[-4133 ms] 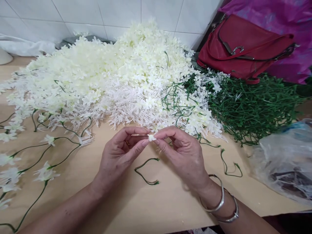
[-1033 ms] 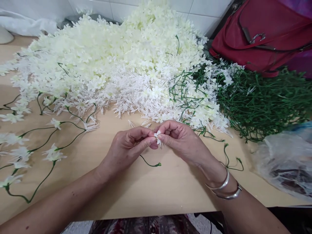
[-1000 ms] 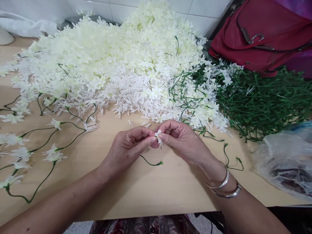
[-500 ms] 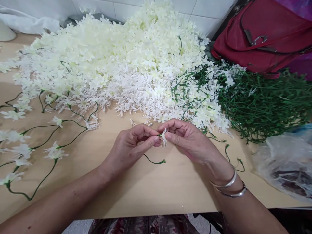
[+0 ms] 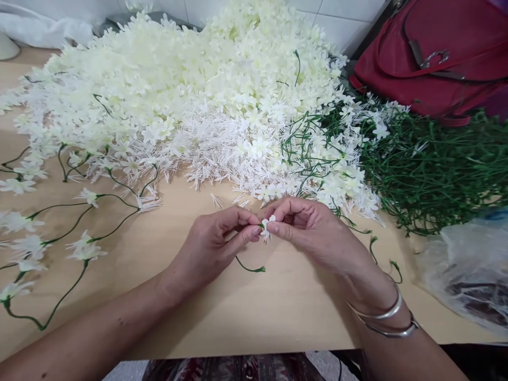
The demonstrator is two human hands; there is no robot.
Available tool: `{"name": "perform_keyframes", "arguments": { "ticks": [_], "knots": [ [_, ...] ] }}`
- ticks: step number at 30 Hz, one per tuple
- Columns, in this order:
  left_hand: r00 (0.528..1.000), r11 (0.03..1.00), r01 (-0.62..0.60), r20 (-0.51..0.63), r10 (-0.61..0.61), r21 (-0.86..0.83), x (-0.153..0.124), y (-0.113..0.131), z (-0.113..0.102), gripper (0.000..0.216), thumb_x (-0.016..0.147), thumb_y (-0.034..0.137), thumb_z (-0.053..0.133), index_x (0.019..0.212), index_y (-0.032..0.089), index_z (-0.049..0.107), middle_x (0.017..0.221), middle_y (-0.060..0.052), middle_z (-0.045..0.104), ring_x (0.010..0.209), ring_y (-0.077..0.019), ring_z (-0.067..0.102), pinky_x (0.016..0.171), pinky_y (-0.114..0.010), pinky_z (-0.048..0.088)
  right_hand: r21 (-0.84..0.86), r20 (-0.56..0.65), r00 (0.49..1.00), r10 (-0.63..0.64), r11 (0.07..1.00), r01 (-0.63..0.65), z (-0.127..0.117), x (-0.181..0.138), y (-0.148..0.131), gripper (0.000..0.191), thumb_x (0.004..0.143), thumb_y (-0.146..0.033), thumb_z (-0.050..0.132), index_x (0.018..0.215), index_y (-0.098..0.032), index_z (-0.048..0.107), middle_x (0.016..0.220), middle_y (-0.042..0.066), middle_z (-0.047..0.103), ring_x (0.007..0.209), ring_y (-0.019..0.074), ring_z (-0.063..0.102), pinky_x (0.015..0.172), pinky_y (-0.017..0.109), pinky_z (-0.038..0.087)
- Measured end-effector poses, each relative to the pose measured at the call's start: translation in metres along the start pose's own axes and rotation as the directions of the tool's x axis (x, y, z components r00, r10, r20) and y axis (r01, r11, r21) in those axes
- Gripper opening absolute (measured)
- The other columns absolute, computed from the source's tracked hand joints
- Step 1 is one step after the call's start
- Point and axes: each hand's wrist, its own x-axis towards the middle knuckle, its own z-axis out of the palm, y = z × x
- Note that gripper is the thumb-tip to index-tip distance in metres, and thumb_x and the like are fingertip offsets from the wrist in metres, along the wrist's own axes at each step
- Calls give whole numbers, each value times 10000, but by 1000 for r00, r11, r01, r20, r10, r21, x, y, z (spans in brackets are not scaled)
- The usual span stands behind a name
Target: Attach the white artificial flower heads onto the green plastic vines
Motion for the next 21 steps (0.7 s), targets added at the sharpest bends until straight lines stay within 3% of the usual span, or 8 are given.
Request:
{"name": "perform_keyframes", "arguments": {
  "ticks": [3,5,12,21],
  "knots": [
    [992,983,-127,9,127,134,0,0,1,65,970,210,657,967,186,717,784,-12,770,644,-112,682,624,-201,558,-1,76,996,47,999,-47,-2,-4,-6,219,863,-374,830,780,-215,704,948,47,752,890,180,680,819,317,528],
    [989,976,-151,17,150,160,0,1,1,64,976,210,657,974,186,717,783,-11,770,649,-113,689,627,-200,555,-5,115,990,80,997,-80,-4,-6,-9,200,886,-371,809,803,-210,723,929,45,752,878,178,671,819,318,515],
    [998,1000,-23,62,22,17,1,2,-2,119,1024,271,612,1066,183,679,860,-25,773,670,-111,721,656,-209,589,3,118,989,85,996,-86,-11,-4,-6,211,851,-406,846,818,-219,752,776,-8,699,733,144,597,735,295,475],
    [997,1000,-22,68,22,-1,0,1,-1,82,1003,245,634,1002,175,676,804,9,724,645,-90,684,646,-199,572,-3,101,991,87,996,-88,-7,-3,-5,252,833,-431,860,801,-211,741,793,1,714,762,145,617,747,288,486]
  ]
}}
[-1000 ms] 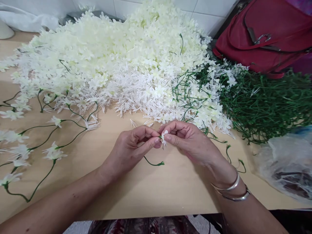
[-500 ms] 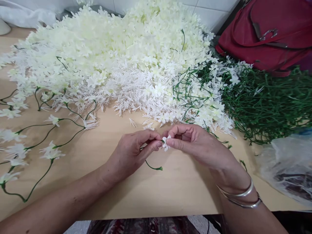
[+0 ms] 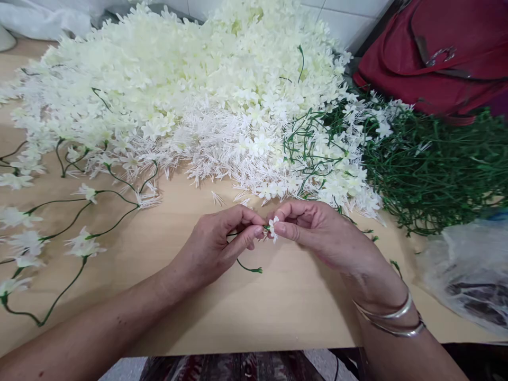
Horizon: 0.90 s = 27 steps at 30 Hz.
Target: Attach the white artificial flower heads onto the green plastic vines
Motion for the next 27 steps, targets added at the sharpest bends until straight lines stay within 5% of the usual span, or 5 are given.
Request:
{"name": "perform_keyframes", "arguments": {
  "ticks": [15,27],
  "knots": [
    [995,995,-98,10,98,29,0,1,-1,81,1021,151,593,961,165,644,775,14,745,698,-77,713,689,-168,545,19,30,997,-66,998,66,9,4,6,248,888,-410,814,827,-205,689,835,38,769,820,176,729,813,334,567],
    [1000,996,-6,24,8,-85,0,-1,-2,98,1039,233,589,974,173,630,801,-7,762,735,-107,738,717,-209,573,76,5,994,-107,991,106,11,10,12,237,866,-383,839,818,-212,681,808,13,721,768,164,692,771,342,559]
  ]
}}
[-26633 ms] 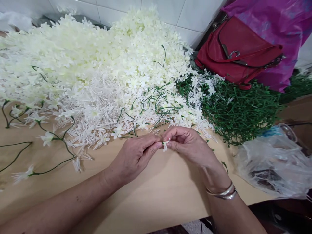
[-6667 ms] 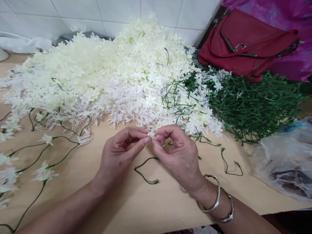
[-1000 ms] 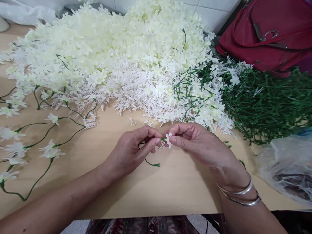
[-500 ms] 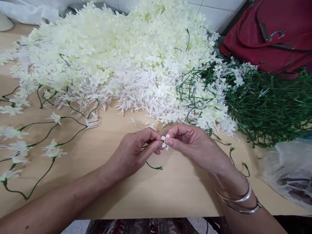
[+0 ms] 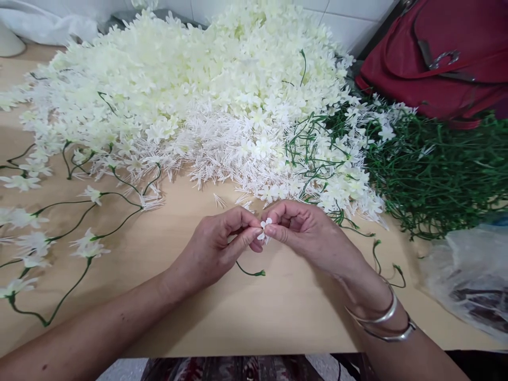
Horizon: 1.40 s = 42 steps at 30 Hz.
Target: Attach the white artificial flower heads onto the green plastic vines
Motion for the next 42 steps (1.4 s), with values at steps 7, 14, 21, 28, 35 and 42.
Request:
{"name": "perform_keyframes", "arguments": {
  "ticks": [7,14,21,28,35,42],
  "knots": [
    [998,993,62,2,-62,-103,0,-1,5,189,1001,291,670,1150,191,611,918,-12,772,760,-117,760,745,-231,609,-24,-86,996,-26,999,24,-6,-1,-2,250,809,-416,889,814,-227,727,831,10,731,781,152,665,758,309,538],
    [999,989,-37,3,37,143,-1,1,3,110,1057,235,545,1041,184,641,807,31,671,635,-69,637,642,-188,520,-93,-68,994,-83,993,76,-11,0,-1,251,801,-434,890,803,-231,742,836,17,715,804,162,640,767,317,519],
    [998,997,9,55,-13,75,2,8,-2,205,1058,259,551,921,182,682,819,12,693,669,-88,626,677,-215,503,-88,-48,987,-155,985,151,-8,2,4,194,832,-385,876,801,-241,749,823,12,698,786,159,649,739,321,539],
    [999,999,37,39,-36,-4,2,9,-3,213,1062,268,551,945,180,705,785,-1,713,730,-119,670,728,-233,529,-109,-59,978,-198,976,191,-2,3,4,176,849,-370,860,789,-247,749,884,32,724,828,169,683,756,324,594],
    [999,998,48,21,-47,-45,0,5,-3,204,1054,259,562,941,173,708,781,-1,709,732,-118,677,742,-226,546,-114,-77,970,-228,969,219,0,6,8,148,853,-330,858,799,-248,748,878,29,707,828,164,690,739,302,609],
    [995,986,96,20,-94,-135,6,12,-4,262,1067,306,544,884,180,682,783,-17,705,768,-143,678,771,-250,548,35,-69,979,-192,980,195,9,7,5,127,891,-308,823,875,-238,717,840,3,685,738,150,694,723,322,609]
  ]
}}
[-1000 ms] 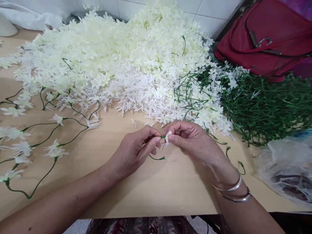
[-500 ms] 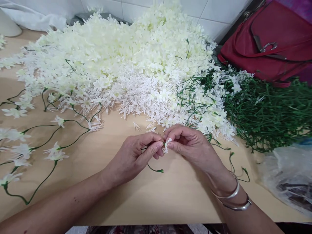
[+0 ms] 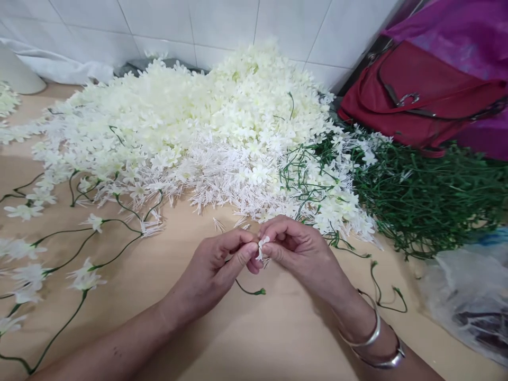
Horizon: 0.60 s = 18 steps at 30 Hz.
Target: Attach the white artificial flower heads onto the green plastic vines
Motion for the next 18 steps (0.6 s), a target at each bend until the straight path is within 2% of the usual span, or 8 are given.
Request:
{"name": "perform_keyframes", "arguments": {
  "ticks": [2,4,6,8,13,18],
  "knots": [
    [1000,996,25,3,-25,-80,1,3,0,289,1071,349,540,871,181,665,773,-21,695,755,-150,677,772,-266,557,23,-13,1000,17,1000,-17,-2,0,-3,144,892,-330,825,947,-247,721,833,-3,700,750,145,694,749,314,596],
    [999,988,43,-24,-47,-148,1,4,-1,304,1069,391,546,875,181,651,777,-19,683,721,-145,667,753,-269,556,-26,-82,997,5,1000,-7,-6,-1,-5,193,896,-377,820,1010,-252,727,877,10,725,810,142,692,780,292,576],
    [997,983,58,-43,-67,-173,0,3,-1,313,1066,414,552,885,177,646,799,-18,680,696,-135,655,737,-265,547,-105,-158,987,-15,994,-2,-10,-2,-7,221,914,-423,793,1037,-251,729,930,28,739,852,144,685,794,283,563],
    [996,984,70,-47,-78,-164,0,2,-1,319,1064,425,558,886,174,643,819,-19,681,686,-127,645,730,-262,535,-154,-185,982,-25,988,-3,-11,-4,-9,232,921,-443,777,1039,-251,725,948,36,741,865,153,682,808,295,568],
    [996,991,67,-42,-73,-119,1,0,0,319,1059,433,566,888,175,643,809,-10,670,676,-120,621,730,-257,521,-70,-142,990,-18,998,8,-5,-6,-9,269,892,-406,803,1093,-258,699,1019,41,736,938,166,694,889,329,584],
    [999,998,42,-17,-43,-35,1,-1,3,326,1064,432,552,897,175,664,790,-16,663,694,-131,619,705,-252,517,-39,-83,996,36,998,-39,-2,-6,-5,204,882,-360,814,1011,-232,723,886,10,709,830,142,666,798,294,556]
  ]
}}
